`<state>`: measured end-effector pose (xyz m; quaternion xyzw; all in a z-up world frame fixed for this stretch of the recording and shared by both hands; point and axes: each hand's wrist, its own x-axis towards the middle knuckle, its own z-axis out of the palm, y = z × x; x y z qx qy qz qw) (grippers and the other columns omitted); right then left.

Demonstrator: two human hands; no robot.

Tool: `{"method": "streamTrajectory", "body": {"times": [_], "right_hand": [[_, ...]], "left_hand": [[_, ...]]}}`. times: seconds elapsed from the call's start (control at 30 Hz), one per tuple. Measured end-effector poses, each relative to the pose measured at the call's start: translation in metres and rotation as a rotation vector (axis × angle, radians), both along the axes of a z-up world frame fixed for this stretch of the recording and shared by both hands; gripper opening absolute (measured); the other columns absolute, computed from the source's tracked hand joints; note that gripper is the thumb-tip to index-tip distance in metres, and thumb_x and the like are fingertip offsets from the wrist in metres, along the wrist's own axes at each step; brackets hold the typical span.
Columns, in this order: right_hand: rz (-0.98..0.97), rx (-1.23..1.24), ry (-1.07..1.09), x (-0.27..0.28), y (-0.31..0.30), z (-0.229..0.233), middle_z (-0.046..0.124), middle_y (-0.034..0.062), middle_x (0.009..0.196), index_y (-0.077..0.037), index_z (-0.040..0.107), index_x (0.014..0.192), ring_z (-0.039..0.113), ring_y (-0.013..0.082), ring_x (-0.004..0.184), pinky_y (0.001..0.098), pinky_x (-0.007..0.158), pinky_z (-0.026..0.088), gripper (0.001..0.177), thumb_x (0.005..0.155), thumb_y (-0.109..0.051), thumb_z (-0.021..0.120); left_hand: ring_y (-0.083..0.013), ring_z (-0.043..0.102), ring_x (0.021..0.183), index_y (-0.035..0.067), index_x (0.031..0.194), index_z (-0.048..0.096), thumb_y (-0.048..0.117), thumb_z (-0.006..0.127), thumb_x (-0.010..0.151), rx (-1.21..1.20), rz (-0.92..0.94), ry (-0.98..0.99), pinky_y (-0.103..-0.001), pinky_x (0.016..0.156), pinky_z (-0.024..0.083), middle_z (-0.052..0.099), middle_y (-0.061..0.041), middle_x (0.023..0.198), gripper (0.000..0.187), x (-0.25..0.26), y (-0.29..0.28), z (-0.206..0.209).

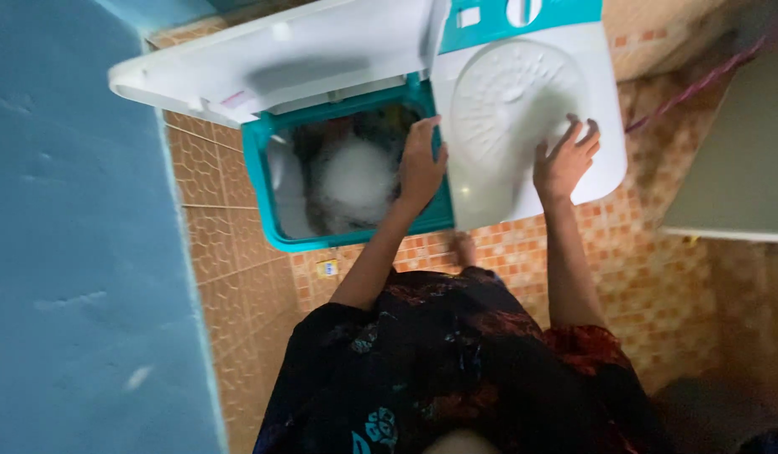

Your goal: Add detergent and start a load of laundry in a twin-tub washing machine.

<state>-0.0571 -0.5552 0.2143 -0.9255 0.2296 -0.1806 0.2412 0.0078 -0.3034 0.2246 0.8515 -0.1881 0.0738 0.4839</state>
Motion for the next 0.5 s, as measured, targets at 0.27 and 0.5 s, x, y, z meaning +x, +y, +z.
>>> {"method": "streamTrajectory", "body": {"times": [0.27, 0.5], "right_hand": [[0.264, 0.035, 0.035, 0.037, -0.05, 0.003, 0.04, 0.0203, 0.147, -0.011, 0.049, 0.143, 0.041, 0.0428, 0.134, 0.0587, 0.1, 0.041, 0.057, 0.093, -0.01, 0.076], [0.762, 0.239, -0.337, 0.09, 0.004, 0.04, 0.04, 0.0185, 0.154, -0.005, 0.039, 0.154, 0.045, 0.0379, 0.144, 0.0492, 0.123, 0.042, 0.06, 0.104, -0.001, 0.071]], "left_hand": [[-0.0415, 0.055, 0.13, 0.007, 0.143, 0.053, 0.002, 0.062, 0.099, -0.026, 0.295, -0.142, -0.049, 0.108, 0.047, 0.055, -0.019, 0.137, 0.045, -0.01, -0.04, 0.036], [-0.0443, 0.052, 0.128, 0.003, 0.144, 0.05, 0.003, 0.066, 0.096, 0.035, 0.714, -0.4, -0.047, 0.11, 0.046, 0.049, -0.022, 0.141, 0.052, -0.008, 0.045, 0.078]]}}
